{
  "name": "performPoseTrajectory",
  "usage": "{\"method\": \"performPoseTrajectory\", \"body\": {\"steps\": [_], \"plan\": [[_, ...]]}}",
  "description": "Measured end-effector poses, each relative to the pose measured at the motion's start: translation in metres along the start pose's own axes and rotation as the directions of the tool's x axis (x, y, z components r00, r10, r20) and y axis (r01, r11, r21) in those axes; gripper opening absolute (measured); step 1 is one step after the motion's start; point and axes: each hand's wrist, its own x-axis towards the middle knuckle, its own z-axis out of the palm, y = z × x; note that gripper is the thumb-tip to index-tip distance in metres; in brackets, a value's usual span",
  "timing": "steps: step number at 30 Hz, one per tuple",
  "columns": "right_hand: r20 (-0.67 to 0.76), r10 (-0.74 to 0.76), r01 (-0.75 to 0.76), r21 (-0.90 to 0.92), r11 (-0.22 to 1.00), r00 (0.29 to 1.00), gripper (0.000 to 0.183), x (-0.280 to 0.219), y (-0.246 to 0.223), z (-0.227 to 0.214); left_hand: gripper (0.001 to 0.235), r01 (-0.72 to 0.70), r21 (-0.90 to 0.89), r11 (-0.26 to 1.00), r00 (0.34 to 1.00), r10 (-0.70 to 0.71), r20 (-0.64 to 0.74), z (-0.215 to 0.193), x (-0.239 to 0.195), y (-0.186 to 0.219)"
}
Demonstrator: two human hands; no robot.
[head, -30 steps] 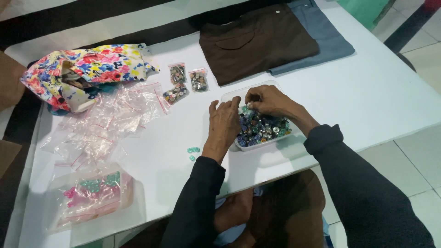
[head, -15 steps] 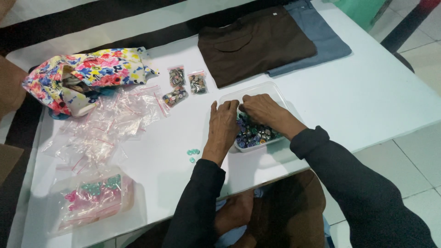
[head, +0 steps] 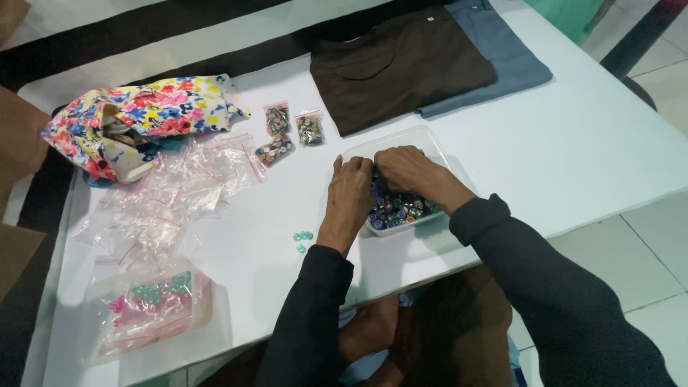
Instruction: Packaging small decorative buttons into plastic bags
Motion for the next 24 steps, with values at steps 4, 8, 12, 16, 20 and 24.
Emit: {"method": "performPoseTrajectory", "body": {"steps": [4,8,12,16,20,24], "plan": [[0.025,0.005,-0.008,0.125,0.992,1.000,0.012,-0.009,-0.001,-0.015,0.028,-0.007,-0.027,1.000,1.000,0.007,-0.002,0.004,0.000,-0.002],[0.045,0.039,-0.046,0.176,0.983,0.998,0.018,-0.023,-0.012,-0.057,0.029,-0.003,0.049,0.999,1.000,0.003,0.004,-0.001,-0.001,0.003],[0.069,0.117,-0.135,0.407,0.903,0.991,0.035,-0.027,-0.001,-0.063,0.025,0.005,0.060,0.998,1.000,-0.005,0.005,0.008,-0.001,0.001],[0.012,0.082,-0.077,0.487,0.870,0.997,0.032,-0.038,-0.011,-0.081,0.024,0.006,0.048,0.999,1.000,-0.007,0.022,0.005,0.000,0.002],[-0.021,0.000,0.007,0.354,0.935,1.000,0.021,-0.035,-0.026,-0.087,0.028,0.005,0.098,0.995,0.998,-0.010,0.055,0.004,0.002,0.001],[-0.058,0.066,-0.054,0.184,0.981,0.996,0.005,-0.009,-0.024,-0.048,0.045,0.003,0.063,0.998,0.995,-0.009,0.099,-0.010,0.003,0.006]]}}
